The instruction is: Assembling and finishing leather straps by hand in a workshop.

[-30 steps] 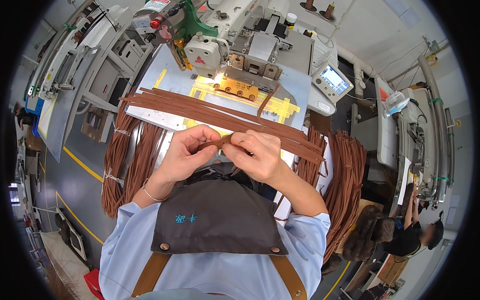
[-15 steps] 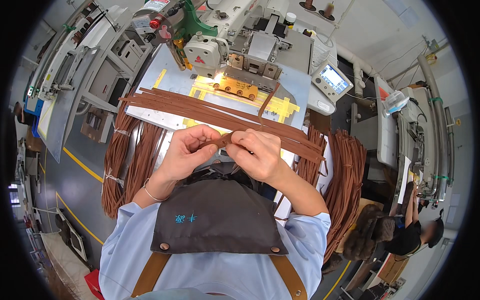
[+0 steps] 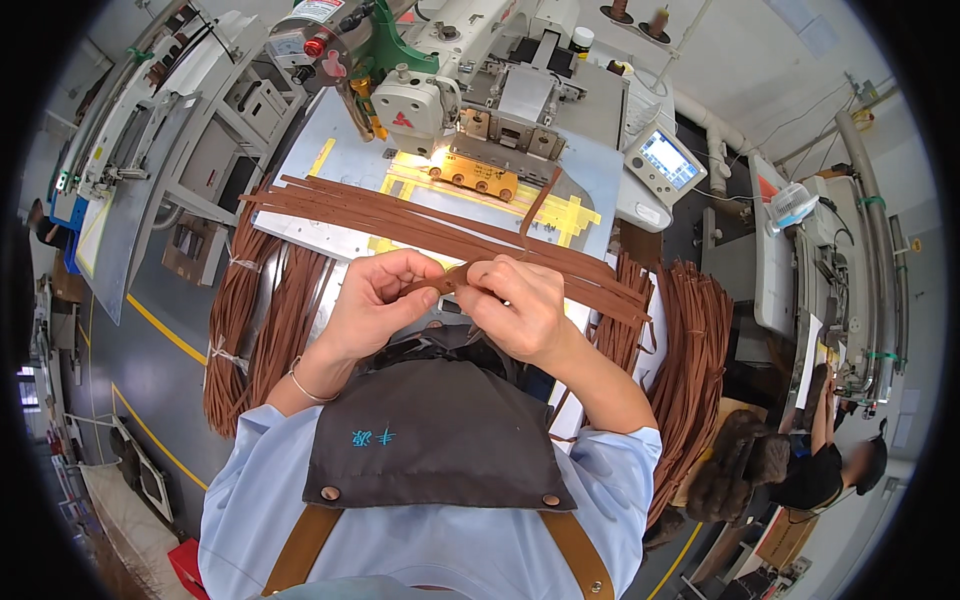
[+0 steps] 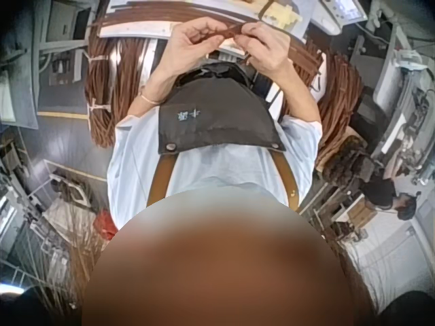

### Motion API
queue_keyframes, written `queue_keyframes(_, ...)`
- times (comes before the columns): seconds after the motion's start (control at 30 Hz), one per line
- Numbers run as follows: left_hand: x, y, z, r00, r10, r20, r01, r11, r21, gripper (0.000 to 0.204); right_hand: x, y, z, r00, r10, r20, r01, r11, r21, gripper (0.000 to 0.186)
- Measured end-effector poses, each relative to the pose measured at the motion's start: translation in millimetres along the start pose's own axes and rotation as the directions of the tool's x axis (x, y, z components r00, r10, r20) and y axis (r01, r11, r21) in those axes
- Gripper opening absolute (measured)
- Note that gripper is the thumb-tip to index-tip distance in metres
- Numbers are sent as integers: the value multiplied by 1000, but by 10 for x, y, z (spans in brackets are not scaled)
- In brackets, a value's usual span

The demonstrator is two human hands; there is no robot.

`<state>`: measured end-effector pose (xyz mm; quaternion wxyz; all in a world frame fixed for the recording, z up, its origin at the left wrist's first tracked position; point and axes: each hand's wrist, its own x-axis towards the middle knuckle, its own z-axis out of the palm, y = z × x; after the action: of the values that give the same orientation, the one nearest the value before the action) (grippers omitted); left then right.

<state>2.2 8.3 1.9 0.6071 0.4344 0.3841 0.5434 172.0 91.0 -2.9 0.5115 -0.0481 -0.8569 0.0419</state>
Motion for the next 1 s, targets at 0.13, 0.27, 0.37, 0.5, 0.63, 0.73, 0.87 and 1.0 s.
queue_keyframes(0.13, -17, 12, -44, 1000, 18, 16, -18, 1000, -22, 13, 9, -22, -42, 996, 76, 37, -76, 997, 0, 23)
queue_keyframes(0.27, -26, 67, -48, 999, 26, -39, -23, 998, 63, 10, 76, -62, -2, 980, 198, 30, -198, 980, 31, 24)
queue_keyframes(0.37, -44, 109, -58, 997, 54, -48, -37, 950, 310, 10, 107, -60, 24, 975, 213, 55, -214, 977, 16, 24)
queue_keyframes(0.5, -50, 150, -15, 982, 164, -88, -94, 845, 526, 9, 86, -19, 37, 983, 174, 50, -176, 984, 35, 30)
queue_keyframes(0.63, -44, 157, -24, 877, 473, 81, -366, 551, 750, 12, 127, -38, -7, 968, 217, 128, -217, 976, -10, 31)
queue_keyframes(0.73, -29, 108, -54, 789, 574, 218, -439, 280, 854, 21, 126, -48, 10, 971, 200, 127, -196, 980, -42, 30)
queue_keyframes(0.87, -30, 84, -28, 782, 564, 266, -396, 120, 910, 22, 111, -36, 37, 979, 168, 111, -161, 984, -74, 29)
queue_keyframes(1.0, 17, 118, -5, 821, 523, 227, -315, 84, 945, 19, 108, -40, 34, 981, 171, 95, -165, 984, -73, 30)
